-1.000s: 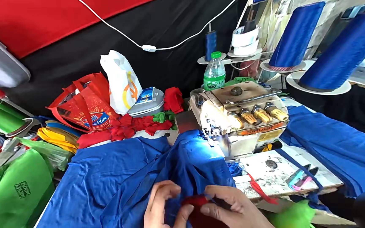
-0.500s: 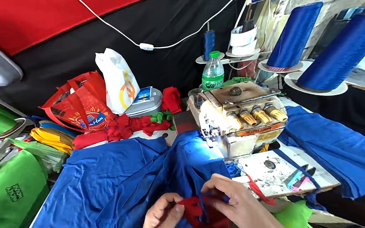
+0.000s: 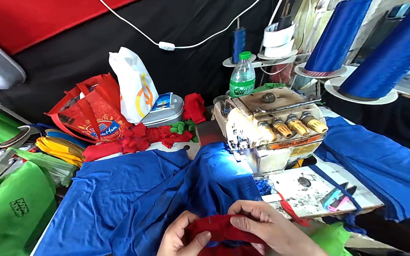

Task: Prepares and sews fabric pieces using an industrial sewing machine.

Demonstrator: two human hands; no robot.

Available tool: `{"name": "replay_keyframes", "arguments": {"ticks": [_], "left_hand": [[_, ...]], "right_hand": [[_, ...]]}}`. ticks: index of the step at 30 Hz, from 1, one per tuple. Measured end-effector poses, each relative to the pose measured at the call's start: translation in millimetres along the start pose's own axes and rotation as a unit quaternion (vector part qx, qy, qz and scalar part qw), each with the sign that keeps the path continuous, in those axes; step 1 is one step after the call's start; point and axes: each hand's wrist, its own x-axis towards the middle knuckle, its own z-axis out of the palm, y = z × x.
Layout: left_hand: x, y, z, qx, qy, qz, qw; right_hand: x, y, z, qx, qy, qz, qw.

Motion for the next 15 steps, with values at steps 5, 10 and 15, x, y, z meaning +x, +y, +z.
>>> {"name": "replay_keyframes", "arguments": {"ticks": [5,10,15], "left_hand": [[1.4,5.0,-6.0,-0.002,-0.035,-0.008,0.999],[3.3,2.3,1.3,0.001,-0.053,-0.006,0.999],[3.6,0.6,7.6,0.023,-0.038,-0.001,0.999]], "right_hand": [[2.6,15.5,5.0,-0.054,-0.005,-0.078,0.995],[2.5,16.8,13.8,-0.046,0.017,-0.116,0.992],[2.9,23.8,14.9,-0.103,0.026,-0.16,0.981]]}}
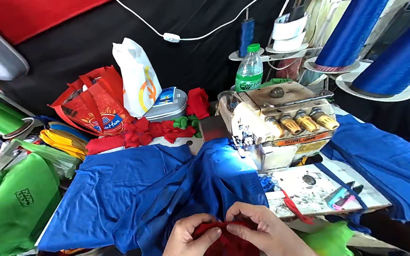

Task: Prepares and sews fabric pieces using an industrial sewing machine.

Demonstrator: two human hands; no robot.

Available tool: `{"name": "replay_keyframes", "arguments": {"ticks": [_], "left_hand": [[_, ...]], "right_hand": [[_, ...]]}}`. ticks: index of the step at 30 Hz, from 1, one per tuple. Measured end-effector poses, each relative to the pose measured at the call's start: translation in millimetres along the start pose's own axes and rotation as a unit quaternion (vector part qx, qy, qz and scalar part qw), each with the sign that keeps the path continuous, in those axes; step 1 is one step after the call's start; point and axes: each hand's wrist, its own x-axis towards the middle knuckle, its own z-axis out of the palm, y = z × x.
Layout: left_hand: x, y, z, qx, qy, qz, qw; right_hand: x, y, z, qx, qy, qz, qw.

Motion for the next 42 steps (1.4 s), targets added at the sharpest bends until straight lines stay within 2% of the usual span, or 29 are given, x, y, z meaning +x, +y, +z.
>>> {"name": "replay_keyframes", "arguments": {"ticks": [4,8,14,17,21,26,29,35,40,42], "left_hand": [[-0.3,0.9,-2.1,0.007,0.006,-0.008,1.0],[1.4,20.9,3.2,-0.025,0.015,-0.046,0.999],[0.7,7.5,-1.8,-0.125,-0.038,-0.057,0.99],[0.0,8.3,1.8,-0.102,-0.018,-0.055,0.993],[2.1,-1.8,5.3,-0.059,0.018,-0.01,0.998],[2.6,-1.1,4.2,-0.034,-0.038,-0.009,0.999],[2.1,1.5,4.3,-0.033,-0.028,-0.02,0.999],[2.5,0.8,1.3,-0.046,-0.014,-0.019,0.999],[1.1,-1.2,1.8,-0.011,0.001,-0.012,1.0],[1.3,10.1,5.5,0.018,0.02,-0.032,0.999]], "right_hand": [[-2.0,-1.4,-2.0,-0.061,-0.001,-0.055,0.997],[-5.0,-18.9,-4.9,-0.122,-0.043,-0.013,0.991],[-5.5,-6.7,-0.2,-0.155,-0.017,-0.052,0.986],[-6.7,-5.6,-2.7,-0.144,-0.024,-0.044,0.988],[-7.3,-2.8,-3.9,-0.111,-0.027,-0.032,0.993],[-6.1,5.3,-2.1,-0.16,0.02,-0.087,0.983],[-3.1,6.7,-2.0,-0.118,0.026,-0.102,0.987],[-5.4,3.6,-2.3,-0.059,0.017,-0.036,0.997],[-5.5,2.5,-1.4,-0.087,-0.002,-0.069,0.994],[-6.7,-5.7,-2.0,-0.138,-0.023,-0.056,0.989]]}}
